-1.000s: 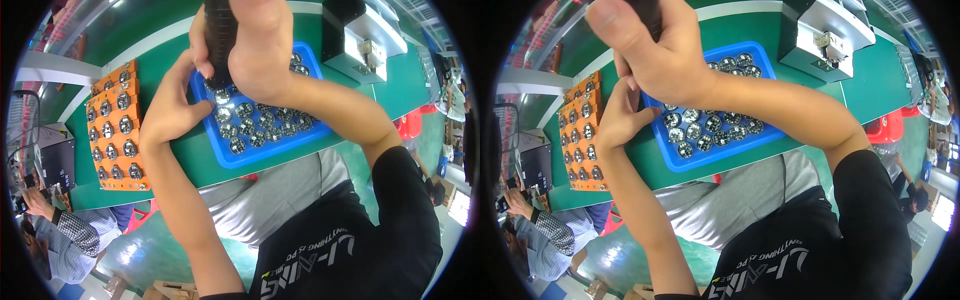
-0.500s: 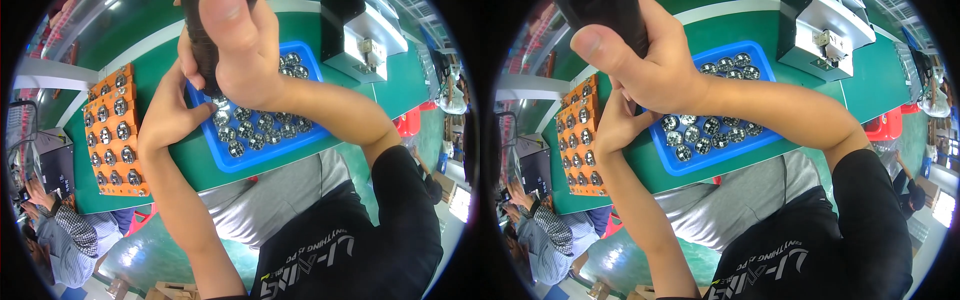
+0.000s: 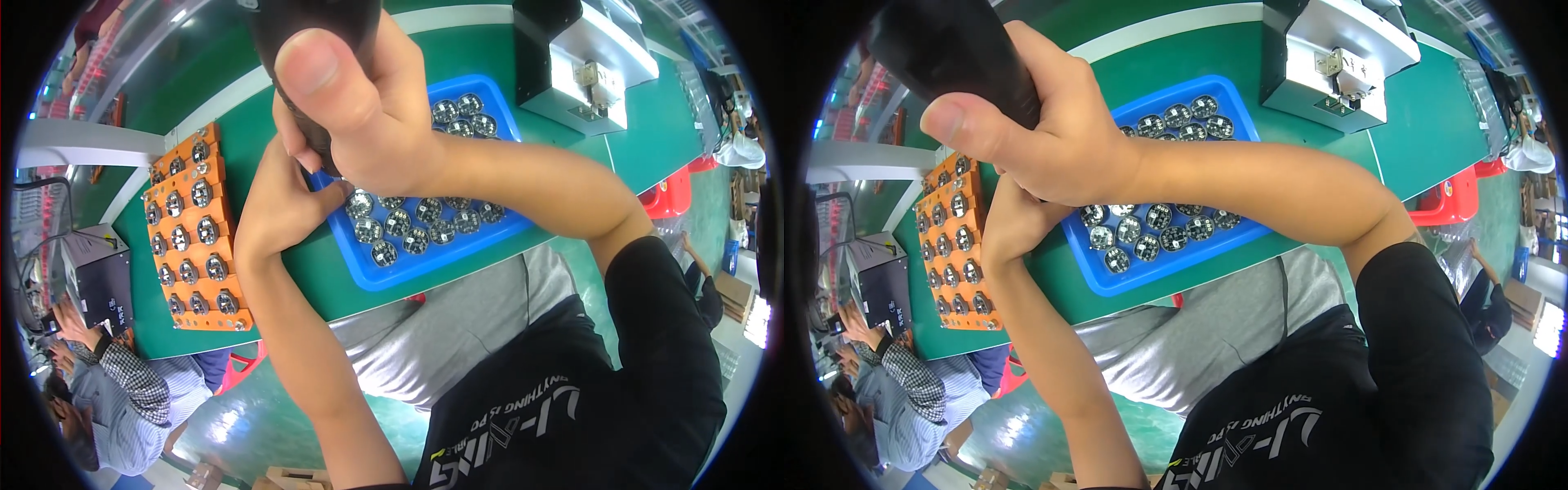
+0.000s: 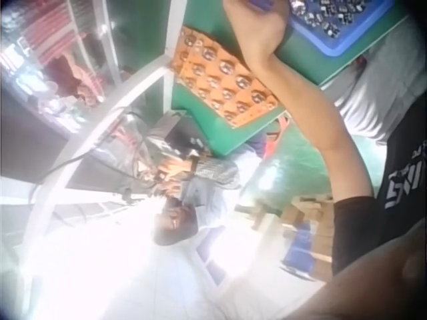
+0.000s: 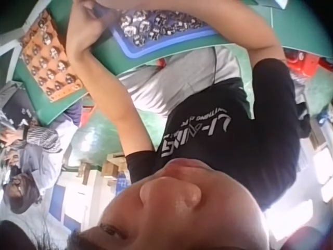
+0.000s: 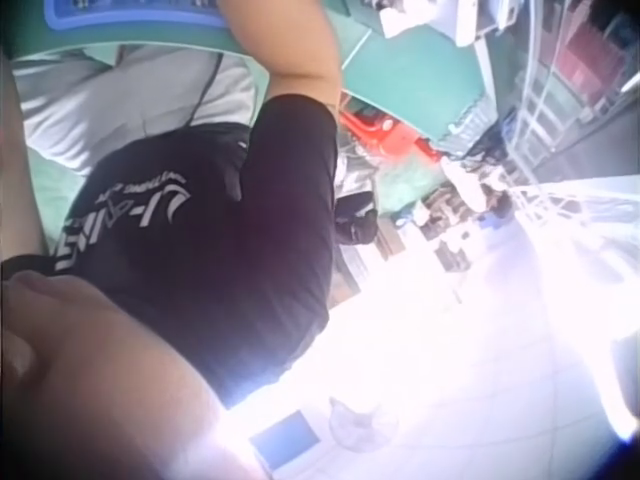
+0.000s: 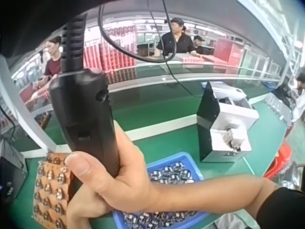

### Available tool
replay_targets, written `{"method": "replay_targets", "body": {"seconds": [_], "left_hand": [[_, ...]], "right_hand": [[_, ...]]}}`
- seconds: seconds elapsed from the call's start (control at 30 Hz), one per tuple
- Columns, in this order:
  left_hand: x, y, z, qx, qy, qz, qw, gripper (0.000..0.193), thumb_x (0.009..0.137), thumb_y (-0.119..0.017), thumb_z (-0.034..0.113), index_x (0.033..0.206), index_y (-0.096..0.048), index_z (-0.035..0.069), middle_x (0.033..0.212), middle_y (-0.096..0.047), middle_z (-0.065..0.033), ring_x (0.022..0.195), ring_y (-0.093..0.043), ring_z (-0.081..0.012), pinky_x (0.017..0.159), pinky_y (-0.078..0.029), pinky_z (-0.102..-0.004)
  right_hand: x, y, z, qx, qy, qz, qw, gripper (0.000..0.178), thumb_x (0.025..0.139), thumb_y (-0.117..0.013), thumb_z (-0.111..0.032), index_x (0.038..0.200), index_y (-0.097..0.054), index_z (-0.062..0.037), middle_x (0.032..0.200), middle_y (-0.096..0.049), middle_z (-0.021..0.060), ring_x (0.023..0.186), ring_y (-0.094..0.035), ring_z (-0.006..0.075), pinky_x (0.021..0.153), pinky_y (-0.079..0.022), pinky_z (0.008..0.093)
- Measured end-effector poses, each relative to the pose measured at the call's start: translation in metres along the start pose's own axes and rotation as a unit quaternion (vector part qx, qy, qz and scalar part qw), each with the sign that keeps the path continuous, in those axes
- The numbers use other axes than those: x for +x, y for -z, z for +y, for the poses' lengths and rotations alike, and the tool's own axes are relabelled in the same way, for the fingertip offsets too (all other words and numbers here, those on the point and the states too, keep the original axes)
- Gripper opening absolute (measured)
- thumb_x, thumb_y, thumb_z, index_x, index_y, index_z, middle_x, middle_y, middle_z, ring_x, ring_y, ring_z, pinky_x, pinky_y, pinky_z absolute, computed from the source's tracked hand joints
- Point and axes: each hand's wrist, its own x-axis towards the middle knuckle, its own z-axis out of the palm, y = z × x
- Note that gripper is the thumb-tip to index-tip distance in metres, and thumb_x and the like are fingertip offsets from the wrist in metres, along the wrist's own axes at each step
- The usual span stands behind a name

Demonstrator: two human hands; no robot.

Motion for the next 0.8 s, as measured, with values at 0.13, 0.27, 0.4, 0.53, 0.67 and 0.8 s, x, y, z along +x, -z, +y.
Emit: {"method": "replay_targets", "body": {"seconds": [0.13, 0.27, 0.4, 0.53, 0.67, 0.8], "left_hand": [[0.001, 0.000, 0.000, 0.000, 0.018, -0.001, 1.000, 0.042, 0.070, -0.074, -0.006, 0.108, -0.060, -0.003, 0.096, -0.065, -0.0091, 0.093, -0.063, -0.0213, 0.088, -0.052, -0.0336], [0.002, 0.001, -0.010, 0.022, -0.015, 0.006, 1.000, 0.043, 0.070, -0.075, -0.006, 0.110, -0.059, -0.002, 0.097, -0.065, -0.0092, 0.094, -0.063, -0.0213, 0.089, -0.052, -0.0337], [0.002, -0.002, -0.016, 0.016, -0.020, 0.030, 0.999, 0.046, 0.072, -0.077, -0.005, 0.115, -0.059, -0.001, 0.099, -0.064, -0.0082, 0.096, -0.063, -0.0204, 0.090, -0.051, -0.0337], [0.002, -0.006, -0.011, 0.016, -0.010, 0.048, 0.999, 0.045, 0.075, -0.078, -0.004, 0.116, -0.060, 0.001, 0.102, -0.065, -0.0079, 0.099, -0.064, -0.0206, 0.088, -0.052, -0.0340], [0.002, -0.003, -0.004, 0.039, 0.034, 0.026, 0.998, 0.043, 0.076, -0.077, -0.004, 0.116, -0.062, 0.001, 0.104, -0.066, -0.0077, 0.101, -0.065, -0.0208, 0.085, -0.053, -0.0353], [0.003, -0.006, -0.007, 0.018, -0.011, 0.050, 0.999, 0.039, 0.077, -0.075, -0.006, 0.114, -0.063, 0.002, 0.101, -0.066, -0.0063, 0.098, -0.065, -0.0194, 0.082, -0.053, -0.0348]], "right_hand": [[-0.002, 0.003, -0.001, -0.029, -0.033, -0.016, 0.999, 0.045, 0.092, -0.080, -0.036, 0.112, -0.061, 0.0001, 0.095, -0.065, 0.0019, 0.089, -0.059, 0.0075, 0.076, -0.050, 0.0261], [-0.005, 0.002, 0.000, -0.034, -0.043, -0.037, 0.998, 0.045, 0.092, -0.080, -0.037, 0.112, -0.062, 0.0000, 0.095, -0.066, 0.0023, 0.090, -0.060, 0.0076, 0.075, -0.051, 0.0268], [-0.003, -0.003, -0.005, 0.006, -0.077, -0.022, 0.997, 0.046, 0.091, -0.082, -0.036, 0.113, -0.063, -0.0008, 0.093, -0.068, 0.0026, 0.087, -0.061, 0.0075, 0.075, -0.051, 0.0266], [-0.007, 0.001, -0.008, 0.036, -0.187, -0.042, 0.981, 0.046, 0.090, -0.083, -0.035, 0.114, -0.064, -0.0016, 0.092, -0.070, 0.0028, 0.087, -0.063, 0.0078, 0.077, -0.052, 0.0269], [-0.004, 0.000, -0.007, 0.018, -0.174, -0.094, 0.980, 0.043, 0.098, -0.074, -0.024, 0.125, -0.052, 0.0005, 0.077, -0.062, 0.0029, 0.054, -0.054, 0.0027, 0.046, -0.042, 0.0197], [-0.003, 0.000, -0.001, 0.013, -0.150, -0.119, 0.981, 0.046, 0.098, -0.073, -0.026, 0.129, -0.051, 0.0008, 0.075, -0.060, 0.0011, 0.053, -0.053, 0.0036, 0.047, -0.043, 0.0212]]}}
